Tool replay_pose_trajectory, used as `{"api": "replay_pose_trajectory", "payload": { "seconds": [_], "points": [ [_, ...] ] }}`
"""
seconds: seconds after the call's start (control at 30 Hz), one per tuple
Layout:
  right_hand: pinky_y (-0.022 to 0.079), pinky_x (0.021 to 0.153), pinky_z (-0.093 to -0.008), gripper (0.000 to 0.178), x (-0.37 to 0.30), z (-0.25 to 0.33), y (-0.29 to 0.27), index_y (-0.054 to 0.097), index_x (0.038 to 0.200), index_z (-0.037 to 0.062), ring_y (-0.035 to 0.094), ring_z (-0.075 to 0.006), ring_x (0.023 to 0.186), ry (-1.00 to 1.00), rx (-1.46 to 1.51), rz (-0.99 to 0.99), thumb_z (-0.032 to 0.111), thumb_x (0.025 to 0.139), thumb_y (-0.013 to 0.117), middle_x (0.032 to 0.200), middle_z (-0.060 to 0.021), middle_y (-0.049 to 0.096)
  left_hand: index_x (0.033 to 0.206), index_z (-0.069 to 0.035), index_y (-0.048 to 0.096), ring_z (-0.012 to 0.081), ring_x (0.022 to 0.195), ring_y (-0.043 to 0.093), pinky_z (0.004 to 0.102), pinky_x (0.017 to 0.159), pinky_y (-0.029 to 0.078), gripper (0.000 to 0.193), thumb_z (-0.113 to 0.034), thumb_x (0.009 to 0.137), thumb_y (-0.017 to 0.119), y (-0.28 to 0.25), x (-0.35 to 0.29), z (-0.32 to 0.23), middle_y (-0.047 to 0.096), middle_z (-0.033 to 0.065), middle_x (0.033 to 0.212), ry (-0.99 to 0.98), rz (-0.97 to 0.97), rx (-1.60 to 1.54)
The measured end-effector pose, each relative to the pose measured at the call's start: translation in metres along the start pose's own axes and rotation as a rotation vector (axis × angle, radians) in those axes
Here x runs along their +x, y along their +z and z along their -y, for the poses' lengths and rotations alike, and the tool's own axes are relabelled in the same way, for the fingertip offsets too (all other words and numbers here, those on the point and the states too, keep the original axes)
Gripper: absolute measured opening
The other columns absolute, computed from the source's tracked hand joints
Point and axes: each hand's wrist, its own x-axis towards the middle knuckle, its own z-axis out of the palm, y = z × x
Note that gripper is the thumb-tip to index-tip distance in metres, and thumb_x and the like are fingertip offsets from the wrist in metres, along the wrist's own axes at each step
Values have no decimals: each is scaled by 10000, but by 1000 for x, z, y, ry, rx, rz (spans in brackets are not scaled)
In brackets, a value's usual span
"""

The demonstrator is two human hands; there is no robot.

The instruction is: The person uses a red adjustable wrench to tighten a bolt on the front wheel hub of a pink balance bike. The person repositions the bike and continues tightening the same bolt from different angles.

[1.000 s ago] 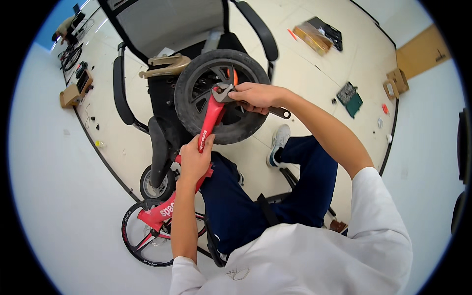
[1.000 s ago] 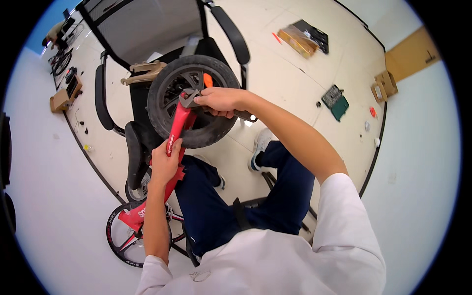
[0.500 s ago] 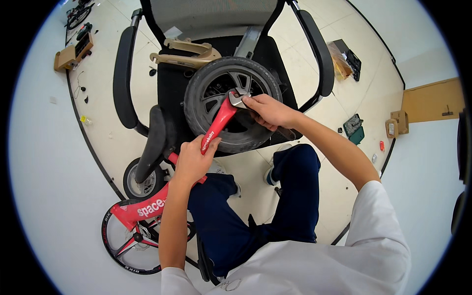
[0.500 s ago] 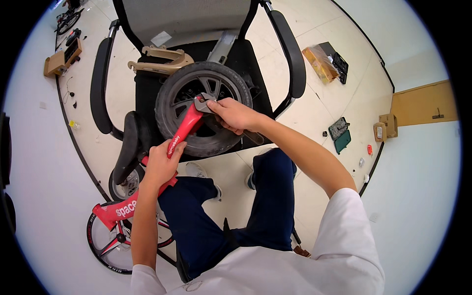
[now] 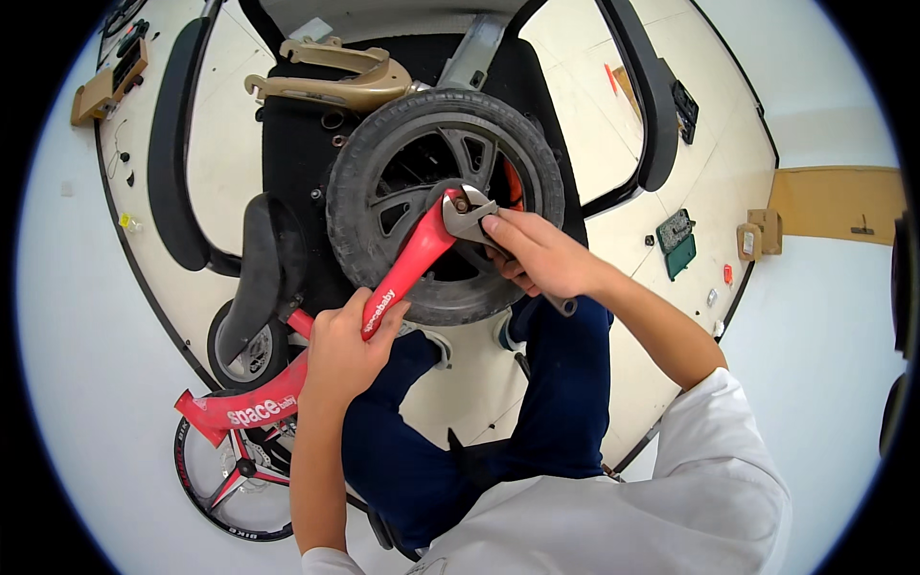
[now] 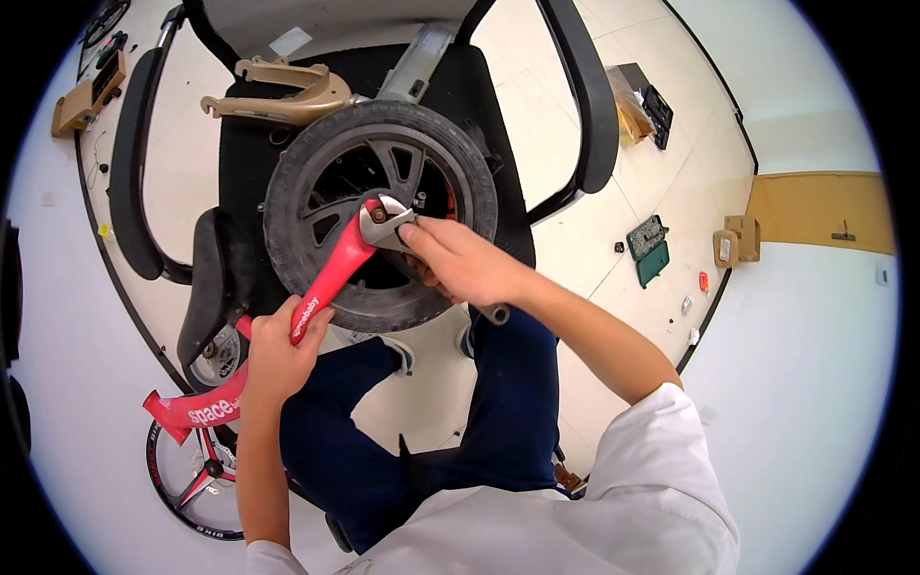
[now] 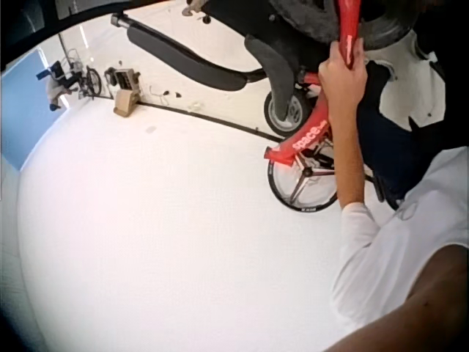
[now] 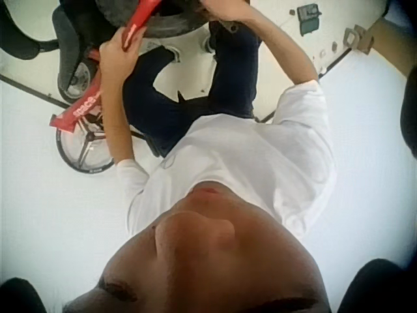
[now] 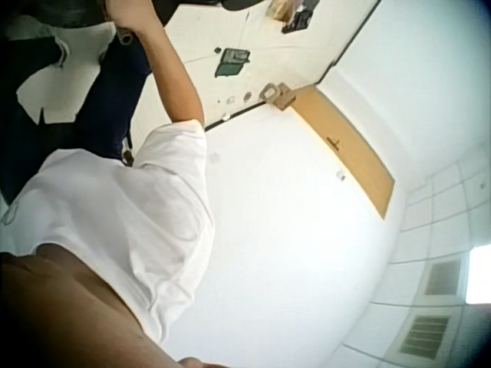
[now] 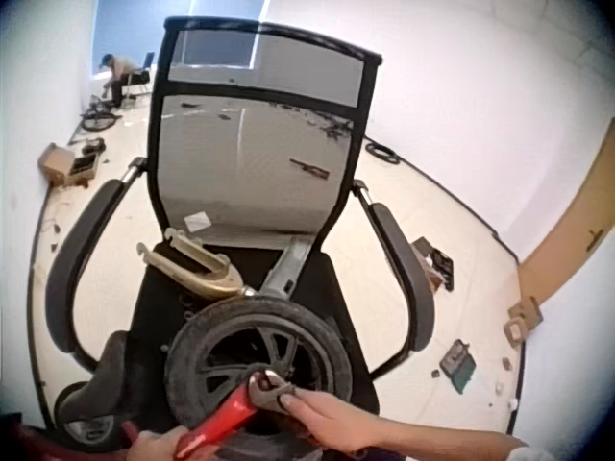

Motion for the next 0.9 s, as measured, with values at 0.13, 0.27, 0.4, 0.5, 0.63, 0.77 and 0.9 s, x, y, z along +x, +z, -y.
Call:
{"api": "replay_pose_trajectory", "payload": {
  "seconds": [0.13, 0.27, 0.4, 0.5, 0.63, 0.77, 0.9],
  "points": [
    [381, 473, -249, 455, -5, -10, 10, 471, 874, 42, 406, -83, 531, -66, -29, -73, 417, 1097, 341, 676, 0, 448, 781, 9, 573, 378, 523, 610, 398, 482, 445, 341, -252, 864, 777, 8, -5, 6, 577, 188, 573, 42, -16, -7],
    [435, 580, -349, 457, -6, -17, 10, 494, 869, -8, 509, -220, 571, -181, -250, -149, 369, 1093, 366, 668, -109, 519, 785, 0, 565, 359, 498, 598, 386, 472, 434, 316, -223, 858, 777, 14, -10, 12, 553, 169, 553, 82, -2, -38],
    [448, 619, -408, 460, -15, -7, 19, 508, 882, -37, 561, -326, 609, -177, -329, -144, 355, 1087, 382, 646, -199, 539, 785, -7, 566, 346, 476, 576, 377, 472, 426, 291, -203, 855, 769, 16, -19, 23, 520, 156, 536, 90, 25, -67],
    [391, 564, -307, 424, -16, -15, 20, 491, 894, 6, 455, -153, 591, -211, -189, -80, 374, 1082, 395, 662, -50, 461, 779, -9, 567, 342, 474, 566, 373, 481, 425, 282, -195, 853, 765, 15, -22, 25, 511, 155, 535, 90, 25, -88],
    [322, 492, -232, 385, -22, -9, 22, 478, 923, 46, 353, -63, 554, -198, -61, 0, 393, 1076, 405, 664, 32, 384, 756, 1, 564, 346, 488, 569, 377, 493, 426, 294, -197, 852, 759, 11, -22, 21, 517, 168, 549, 81, 19, -127],
    [303, 443, -230, 396, -19, -4, 24, 480, 921, 53, 320, -61, 512, -93, 33, -27, 403, 1083, 390, 658, 28, 388, 814, 3, 570, 368, 518, 598, 401, 507, 444, 298, -234, 871, 743, 7, -17, 13, 552, 185, 568, 92, 5, -13],
    [297, 438, -224, 402, -7, -1, 18, 479, 918, 55, 323, -64, 502, -99, -47, -54, 410, 1085, 390, 651, 23, 387, 932, -29, 535, 386, 557, 629, 447, 527, 479, 317, -285, 905, 719, 25, -14, -15, 596, 171, 578, 56, -265, 91]
  ]
}}
